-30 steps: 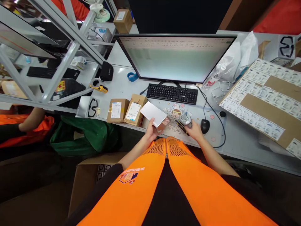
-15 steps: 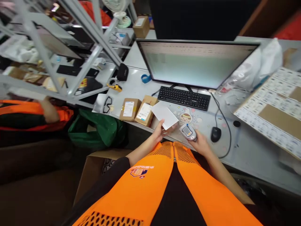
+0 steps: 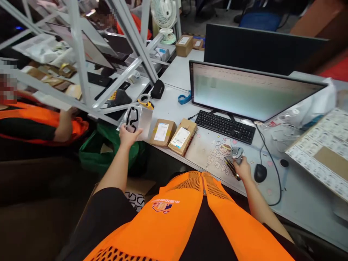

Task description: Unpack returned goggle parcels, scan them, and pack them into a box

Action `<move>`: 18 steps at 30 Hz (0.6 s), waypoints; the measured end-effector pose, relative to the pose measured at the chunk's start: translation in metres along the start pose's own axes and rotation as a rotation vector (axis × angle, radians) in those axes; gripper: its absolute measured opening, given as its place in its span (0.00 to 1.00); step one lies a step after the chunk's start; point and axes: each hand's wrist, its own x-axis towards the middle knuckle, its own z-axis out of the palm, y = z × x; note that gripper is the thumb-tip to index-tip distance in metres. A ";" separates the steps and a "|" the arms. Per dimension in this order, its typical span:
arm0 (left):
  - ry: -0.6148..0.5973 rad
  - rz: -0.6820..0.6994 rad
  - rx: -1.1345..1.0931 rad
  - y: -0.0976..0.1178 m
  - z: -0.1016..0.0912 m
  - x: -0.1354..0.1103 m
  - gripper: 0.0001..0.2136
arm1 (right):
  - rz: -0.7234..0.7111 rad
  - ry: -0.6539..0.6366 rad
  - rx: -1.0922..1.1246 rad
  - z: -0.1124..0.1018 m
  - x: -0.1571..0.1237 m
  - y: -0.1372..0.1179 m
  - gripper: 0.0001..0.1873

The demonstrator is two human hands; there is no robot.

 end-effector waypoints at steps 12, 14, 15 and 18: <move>-0.224 -0.044 0.592 -0.115 0.031 0.129 0.47 | 0.443 0.088 -0.056 0.030 0.016 -0.050 0.37; -0.217 0.044 0.661 -0.130 0.033 0.147 0.46 | 0.482 0.065 -0.071 0.026 0.016 -0.055 0.37; -0.206 0.075 0.688 -0.136 0.035 0.154 0.46 | 0.486 0.066 -0.073 0.023 0.016 -0.056 0.36; -0.190 0.129 0.731 -0.151 0.040 0.171 0.47 | 0.499 0.087 -0.088 0.015 0.017 -0.053 0.33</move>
